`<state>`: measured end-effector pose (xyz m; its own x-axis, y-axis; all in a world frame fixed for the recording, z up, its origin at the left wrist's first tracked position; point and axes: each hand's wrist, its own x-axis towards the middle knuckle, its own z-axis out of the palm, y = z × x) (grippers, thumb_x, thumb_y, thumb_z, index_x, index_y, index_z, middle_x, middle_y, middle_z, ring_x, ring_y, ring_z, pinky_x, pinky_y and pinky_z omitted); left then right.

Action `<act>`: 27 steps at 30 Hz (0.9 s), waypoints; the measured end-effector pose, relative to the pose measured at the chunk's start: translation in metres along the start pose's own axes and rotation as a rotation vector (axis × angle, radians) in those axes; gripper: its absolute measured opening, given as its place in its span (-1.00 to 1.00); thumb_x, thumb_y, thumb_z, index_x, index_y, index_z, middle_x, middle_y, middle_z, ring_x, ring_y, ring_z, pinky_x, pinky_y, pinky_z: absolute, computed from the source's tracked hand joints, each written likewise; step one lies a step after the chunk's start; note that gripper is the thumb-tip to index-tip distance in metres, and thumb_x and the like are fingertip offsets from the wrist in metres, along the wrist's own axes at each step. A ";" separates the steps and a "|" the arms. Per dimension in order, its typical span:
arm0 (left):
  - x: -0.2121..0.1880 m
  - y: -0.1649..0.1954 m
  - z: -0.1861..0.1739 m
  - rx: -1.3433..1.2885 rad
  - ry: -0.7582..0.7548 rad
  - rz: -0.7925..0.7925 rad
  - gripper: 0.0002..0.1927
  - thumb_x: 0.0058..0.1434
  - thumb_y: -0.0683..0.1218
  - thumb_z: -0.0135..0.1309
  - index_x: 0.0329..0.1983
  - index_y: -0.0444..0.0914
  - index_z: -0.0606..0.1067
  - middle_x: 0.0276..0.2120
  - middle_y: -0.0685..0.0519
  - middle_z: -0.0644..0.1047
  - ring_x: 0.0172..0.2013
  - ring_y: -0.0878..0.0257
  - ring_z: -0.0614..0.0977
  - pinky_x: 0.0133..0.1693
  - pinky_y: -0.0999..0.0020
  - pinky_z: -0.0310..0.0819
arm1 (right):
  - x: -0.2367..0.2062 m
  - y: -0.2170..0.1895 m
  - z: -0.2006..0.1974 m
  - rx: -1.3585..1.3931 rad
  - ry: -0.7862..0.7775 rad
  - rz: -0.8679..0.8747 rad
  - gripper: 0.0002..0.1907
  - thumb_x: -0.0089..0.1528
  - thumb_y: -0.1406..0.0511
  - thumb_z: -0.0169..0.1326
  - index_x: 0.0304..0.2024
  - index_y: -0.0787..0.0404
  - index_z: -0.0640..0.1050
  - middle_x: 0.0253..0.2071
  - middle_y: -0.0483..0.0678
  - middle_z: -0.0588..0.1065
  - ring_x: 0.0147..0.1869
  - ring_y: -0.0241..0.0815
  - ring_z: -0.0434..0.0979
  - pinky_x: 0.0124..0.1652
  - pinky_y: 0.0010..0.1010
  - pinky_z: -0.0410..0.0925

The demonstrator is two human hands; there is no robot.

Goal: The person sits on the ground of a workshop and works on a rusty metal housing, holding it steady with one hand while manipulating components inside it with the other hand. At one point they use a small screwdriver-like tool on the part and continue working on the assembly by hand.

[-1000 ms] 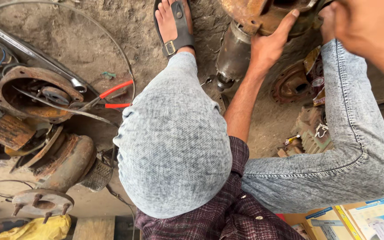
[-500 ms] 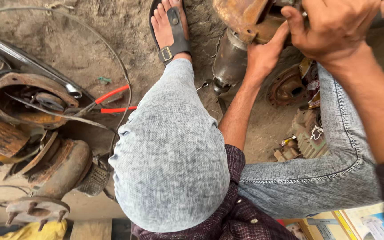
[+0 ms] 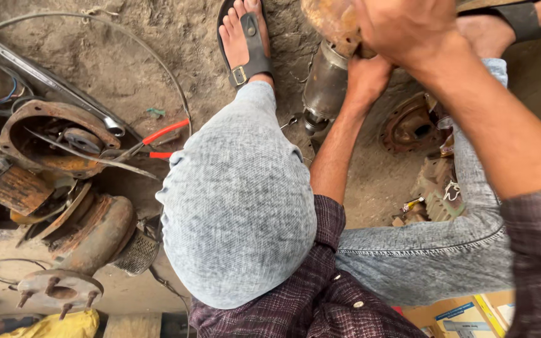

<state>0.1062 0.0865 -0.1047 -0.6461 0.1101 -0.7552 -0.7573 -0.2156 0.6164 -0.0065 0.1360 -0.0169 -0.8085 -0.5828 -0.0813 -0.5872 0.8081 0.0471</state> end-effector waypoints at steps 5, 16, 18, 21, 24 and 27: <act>-0.007 0.017 0.002 -0.297 -0.014 -0.078 -0.55 0.22 0.09 0.22 -0.03 -0.37 0.56 -0.21 0.03 0.64 -0.24 0.25 0.66 -0.22 0.26 0.61 | -0.008 0.019 -0.068 -0.050 -0.237 0.011 -0.79 0.39 0.19 0.11 -0.35 0.04 0.57 -0.57 -0.18 0.41 -0.56 -0.25 0.41 -0.51 -0.41 0.25; -0.016 0.030 0.005 -0.220 0.051 -0.033 -0.60 0.25 0.07 0.28 -0.10 -0.37 0.64 -0.22 0.02 0.67 -0.20 0.26 0.66 -0.10 0.30 0.59 | -0.037 0.045 -0.101 0.204 -0.348 0.183 -0.92 0.35 0.30 0.11 -0.24 0.15 0.57 -0.45 -0.07 0.46 -0.41 -0.12 0.48 -0.33 -0.31 0.31; -0.016 0.028 0.007 -0.245 0.057 0.002 -0.60 0.24 0.06 0.29 -0.05 -0.36 0.64 -0.15 0.03 0.68 -0.16 0.28 0.68 -0.06 0.32 0.59 | -0.046 0.046 -0.107 0.217 -0.354 0.208 -0.93 0.35 0.31 0.11 -0.22 0.16 0.57 -0.43 -0.05 0.47 -0.38 -0.09 0.49 -0.30 -0.29 0.33; -0.015 0.025 0.010 -0.246 0.065 0.041 -0.59 0.24 0.05 0.29 -0.04 -0.37 0.63 -0.14 0.03 0.68 -0.14 0.28 0.67 -0.04 0.32 0.59 | -0.054 0.045 -0.113 0.215 -0.353 0.223 -0.95 0.34 0.34 0.11 -0.19 0.19 0.57 -0.39 -0.02 0.49 -0.34 -0.05 0.51 -0.25 -0.27 0.35; -0.015 0.023 0.011 -0.266 0.077 0.029 -0.59 0.25 0.05 0.29 -0.06 -0.39 0.62 -0.15 0.03 0.67 -0.14 0.28 0.66 -0.04 0.31 0.59 | -0.056 0.046 -0.109 0.204 -0.343 0.176 -0.94 0.33 0.37 0.11 -0.16 0.22 0.57 -0.36 0.01 0.50 -0.30 -0.02 0.52 -0.20 -0.24 0.36; -0.014 0.022 0.008 -0.244 0.065 0.021 -0.60 0.26 0.05 0.29 -0.09 -0.39 0.63 -0.19 0.03 0.67 -0.16 0.28 0.65 -0.06 0.31 0.58 | -0.058 0.049 -0.094 0.141 -0.340 0.097 -0.93 0.33 0.35 0.10 -0.22 0.24 0.55 -0.35 0.01 0.48 -0.29 -0.01 0.51 -0.19 -0.24 0.36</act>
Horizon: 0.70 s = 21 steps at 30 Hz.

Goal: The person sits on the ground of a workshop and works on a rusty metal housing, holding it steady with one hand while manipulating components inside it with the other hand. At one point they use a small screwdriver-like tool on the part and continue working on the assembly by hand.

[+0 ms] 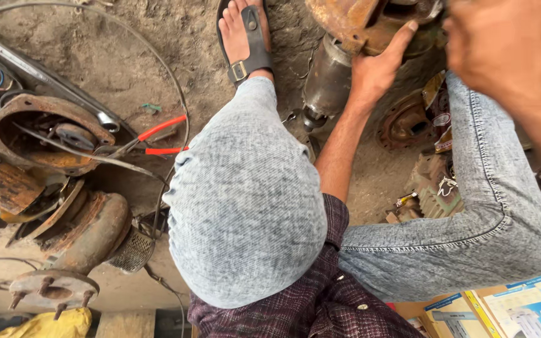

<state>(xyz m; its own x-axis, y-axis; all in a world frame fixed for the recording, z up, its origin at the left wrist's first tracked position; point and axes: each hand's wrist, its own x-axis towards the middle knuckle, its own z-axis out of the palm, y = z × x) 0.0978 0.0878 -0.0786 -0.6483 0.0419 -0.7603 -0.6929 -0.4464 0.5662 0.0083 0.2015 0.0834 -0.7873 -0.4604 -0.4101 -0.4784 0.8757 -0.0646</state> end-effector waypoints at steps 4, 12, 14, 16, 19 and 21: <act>0.002 -0.002 -0.002 0.050 -0.010 -0.042 -0.61 0.24 0.08 0.28 -0.07 -0.34 0.63 -0.20 0.07 0.67 -0.20 0.32 0.66 -0.11 0.35 0.59 | 0.003 0.006 0.022 -0.057 0.017 -0.053 -0.81 0.38 0.22 0.06 -0.26 0.20 0.52 -0.35 -0.02 0.45 -0.27 -0.02 0.49 -0.21 -0.23 0.33; 0.014 -0.028 -0.007 0.162 0.011 -0.130 -0.68 0.32 0.01 0.13 -0.17 -0.39 0.60 -0.35 -0.04 0.63 -0.31 0.22 0.63 -0.27 0.18 0.56 | 0.086 -0.022 0.058 0.081 0.443 -0.313 -0.78 0.44 0.14 0.09 -0.20 0.10 0.58 -0.39 -0.12 0.43 -0.35 -0.19 0.47 -0.29 -0.37 0.29; 0.016 -0.035 -0.014 0.149 -0.016 -0.085 -0.68 0.28 -0.01 0.15 -0.14 -0.40 0.58 -0.28 -0.06 0.64 -0.24 0.20 0.63 -0.21 0.17 0.56 | 0.116 -0.043 0.078 0.164 0.444 -0.441 -0.82 0.43 0.19 0.05 -0.23 0.11 0.53 -0.33 -0.13 0.46 -0.27 -0.18 0.51 -0.24 -0.38 0.32; 0.015 -0.040 -0.017 0.130 -0.080 -0.043 -0.67 0.23 -0.04 0.16 -0.11 -0.42 0.57 -0.21 -0.08 0.65 -0.16 0.18 0.63 -0.15 0.16 0.56 | 0.126 -0.054 0.086 0.236 0.440 -0.436 -0.86 0.42 0.24 0.03 -0.23 0.11 0.51 -0.28 -0.14 0.48 -0.23 -0.19 0.52 -0.20 -0.41 0.35; 0.015 -0.038 -0.017 0.223 -0.109 -0.005 -0.65 0.21 -0.04 0.19 -0.12 -0.43 0.57 -0.20 -0.13 0.68 -0.16 0.15 0.66 -0.13 0.15 0.57 | 0.124 -0.057 0.082 0.298 0.413 -0.335 -0.88 0.43 0.26 0.09 -0.22 0.10 0.54 -0.30 -0.14 0.49 -0.28 -0.19 0.52 -0.23 -0.41 0.35; 0.017 -0.035 -0.014 0.223 -0.120 0.028 -0.63 0.22 -0.01 0.20 -0.08 -0.40 0.56 -0.16 -0.11 0.67 -0.13 0.17 0.65 -0.10 0.18 0.55 | 0.117 -0.050 0.074 0.283 0.409 -0.308 -0.82 0.43 0.25 0.15 -0.28 0.13 0.55 -0.37 -0.09 0.48 -0.34 -0.13 0.51 -0.26 -0.34 0.34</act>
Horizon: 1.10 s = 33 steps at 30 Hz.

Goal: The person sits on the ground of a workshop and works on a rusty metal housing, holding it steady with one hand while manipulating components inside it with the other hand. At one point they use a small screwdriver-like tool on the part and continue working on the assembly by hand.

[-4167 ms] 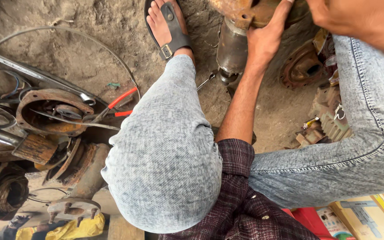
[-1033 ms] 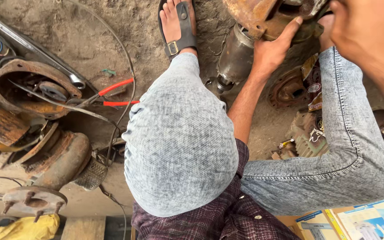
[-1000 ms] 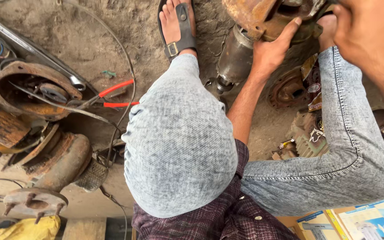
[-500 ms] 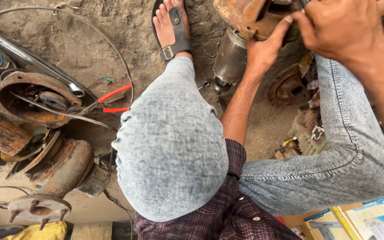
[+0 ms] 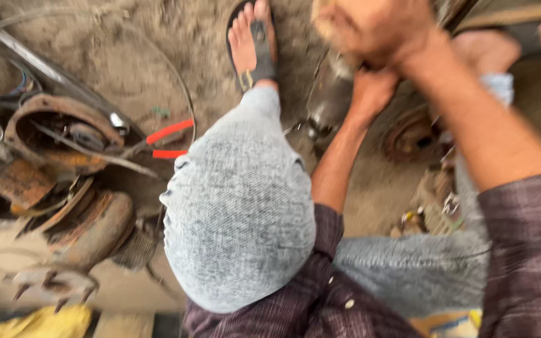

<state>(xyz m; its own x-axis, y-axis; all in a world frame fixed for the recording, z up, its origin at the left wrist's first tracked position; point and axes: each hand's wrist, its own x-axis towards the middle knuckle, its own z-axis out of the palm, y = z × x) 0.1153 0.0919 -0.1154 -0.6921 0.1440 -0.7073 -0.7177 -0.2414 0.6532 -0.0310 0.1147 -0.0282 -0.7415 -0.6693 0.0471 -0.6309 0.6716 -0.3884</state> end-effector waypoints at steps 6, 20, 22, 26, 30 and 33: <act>-0.008 0.035 0.003 -0.213 0.121 -0.030 -0.58 0.30 0.11 0.25 -0.15 -0.38 0.60 -0.21 -0.06 0.62 -0.23 0.25 0.61 -0.12 0.24 0.56 | -0.048 0.014 -0.024 0.507 0.638 0.503 -0.85 0.45 0.35 0.07 -0.22 0.25 0.43 -0.42 -0.03 0.37 -0.43 -0.13 0.30 -0.37 -0.27 0.18; -0.046 0.071 0.037 -0.657 -0.042 -0.393 -0.39 0.21 0.02 0.25 0.05 -0.58 0.36 -0.05 -0.41 0.58 -0.30 0.04 0.73 -0.30 0.21 0.70 | -0.164 -0.083 -0.052 0.351 0.801 1.025 -0.72 0.50 0.45 0.20 -0.29 0.34 0.41 -0.42 -0.13 0.35 -0.34 -0.43 0.28 -0.36 -0.46 0.14; -0.041 0.065 0.032 -0.619 -0.083 -0.347 -0.45 0.22 -0.03 0.25 -0.01 -0.64 0.43 -0.10 -0.34 0.62 -0.34 0.10 0.72 -0.37 0.24 0.64 | -0.158 -0.098 -0.056 0.495 0.589 1.079 -0.88 0.37 0.48 0.21 -0.13 0.37 0.50 -0.33 -0.14 0.41 -0.29 -0.46 0.31 -0.38 -0.48 0.18; -0.045 0.063 0.007 -0.304 -0.076 -0.399 -0.50 0.13 0.00 0.26 0.00 -0.39 0.40 -0.26 -0.11 0.62 -0.43 0.24 0.68 -0.51 0.31 0.55 | -0.151 -0.105 -0.076 0.635 0.081 1.175 -0.58 0.25 0.43 0.21 0.17 0.33 0.50 -0.37 -0.10 0.48 -0.36 -0.39 0.38 -0.45 -0.46 0.24; -0.042 0.072 -0.011 -0.110 0.088 -0.308 -0.39 0.22 0.11 0.34 0.06 -0.50 0.51 -0.30 -0.01 0.58 -0.36 0.23 0.58 -0.35 0.35 0.49 | -0.143 -0.083 -0.082 0.822 -0.104 1.283 -0.65 0.29 0.38 0.13 0.14 0.27 0.53 -0.43 -0.10 0.49 -0.45 -0.32 0.50 -0.50 -0.42 0.30; -0.029 0.078 -0.017 -0.277 0.284 -0.182 -0.39 0.14 0.06 0.39 0.11 -0.42 0.53 -0.15 0.08 0.60 -0.20 0.28 0.59 -0.18 0.31 0.53 | -0.143 -0.055 -0.085 0.465 0.048 0.999 -0.68 0.38 0.39 0.14 0.19 0.26 0.53 -0.29 -0.04 0.53 -0.29 -0.20 0.57 -0.31 -0.33 0.40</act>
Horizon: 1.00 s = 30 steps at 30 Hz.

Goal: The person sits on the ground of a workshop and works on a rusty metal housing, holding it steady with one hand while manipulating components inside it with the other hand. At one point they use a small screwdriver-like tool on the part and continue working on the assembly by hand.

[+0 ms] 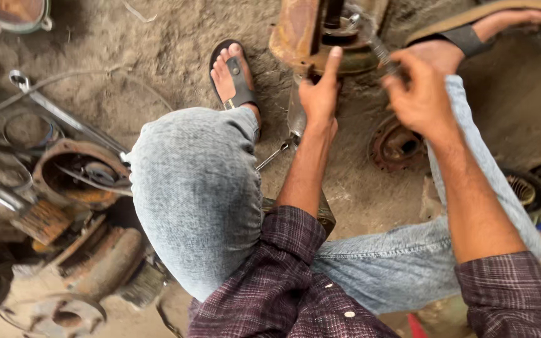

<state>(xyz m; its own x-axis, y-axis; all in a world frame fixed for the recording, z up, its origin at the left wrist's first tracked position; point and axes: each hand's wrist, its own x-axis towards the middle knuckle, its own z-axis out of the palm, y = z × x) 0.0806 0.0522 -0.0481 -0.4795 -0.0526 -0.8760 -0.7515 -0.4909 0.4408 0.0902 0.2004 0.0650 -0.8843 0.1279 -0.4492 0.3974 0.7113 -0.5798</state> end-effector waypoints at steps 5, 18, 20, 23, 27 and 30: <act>0.010 -0.005 -0.001 -0.241 0.042 -0.055 -0.33 0.03 -0.06 0.39 0.20 -0.27 0.43 0.00 0.05 0.54 -0.08 0.23 0.58 -0.15 0.24 0.53 | 0.034 0.007 -0.018 -0.622 -0.033 -0.355 -0.61 0.43 0.30 0.16 0.31 -0.06 0.61 -0.37 0.01 0.50 -0.23 0.09 0.54 -0.19 -0.11 0.35; 0.019 -0.012 0.000 -0.312 -0.130 -0.112 -0.41 0.13 -0.17 0.32 0.21 -0.40 0.42 0.00 -0.08 0.56 -0.06 0.12 0.61 -0.06 0.16 0.56 | 0.074 -0.040 -0.029 -0.774 -0.309 -0.441 -0.58 0.38 0.30 0.07 0.30 0.06 0.60 -0.38 0.09 0.51 -0.33 0.13 0.56 -0.33 -0.10 0.41; 0.022 -0.020 0.000 -0.287 -0.117 -0.131 -0.41 0.11 -0.17 0.31 0.20 -0.36 0.41 -0.02 -0.06 0.56 -0.09 0.14 0.61 -0.10 0.14 0.58 | 0.075 -0.077 -0.022 -0.936 -0.478 -0.220 -0.45 0.26 0.32 0.09 0.34 0.11 0.53 -0.42 0.13 0.55 -0.34 0.14 0.60 -0.33 -0.09 0.43; 0.028 -0.032 0.000 -0.071 -0.036 -0.099 -0.39 0.13 -0.17 0.35 0.22 -0.33 0.38 0.02 -0.02 0.54 -0.02 0.21 0.58 -0.02 0.22 0.53 | 0.078 -0.136 0.007 -1.039 -0.503 -0.127 -0.48 0.20 0.33 0.11 0.26 0.14 0.53 -0.44 0.16 0.57 -0.37 0.14 0.62 -0.36 -0.07 0.45; 0.027 -0.042 -0.002 -0.337 -0.144 -0.066 -0.37 0.13 -0.13 0.34 0.23 -0.42 0.41 0.04 -0.09 0.54 -0.05 0.10 0.59 -0.06 0.13 0.52 | 0.080 -0.154 0.019 -0.981 -0.374 -0.217 -0.66 0.21 0.33 0.12 0.05 0.18 0.61 -0.44 0.17 0.57 -0.41 0.13 0.61 -0.43 -0.05 0.44; 0.026 -0.038 0.004 -0.259 -0.047 -0.107 -0.34 0.07 -0.14 0.34 0.23 -0.38 0.39 0.02 -0.09 0.53 -0.04 0.10 0.57 -0.03 0.15 0.49 | 0.081 -0.118 -0.014 -0.932 -0.355 -0.257 -0.78 0.21 0.33 0.13 -0.10 0.21 0.66 -0.45 0.17 0.58 -0.44 0.13 0.60 -0.48 -0.03 0.44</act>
<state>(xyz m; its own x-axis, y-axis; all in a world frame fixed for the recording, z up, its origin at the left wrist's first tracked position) 0.0953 0.0727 -0.0874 -0.4288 0.0489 -0.9021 -0.6607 -0.6980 0.2763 -0.0316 0.1361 0.1066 -0.7320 -0.2074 -0.6490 -0.2752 0.9614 0.0032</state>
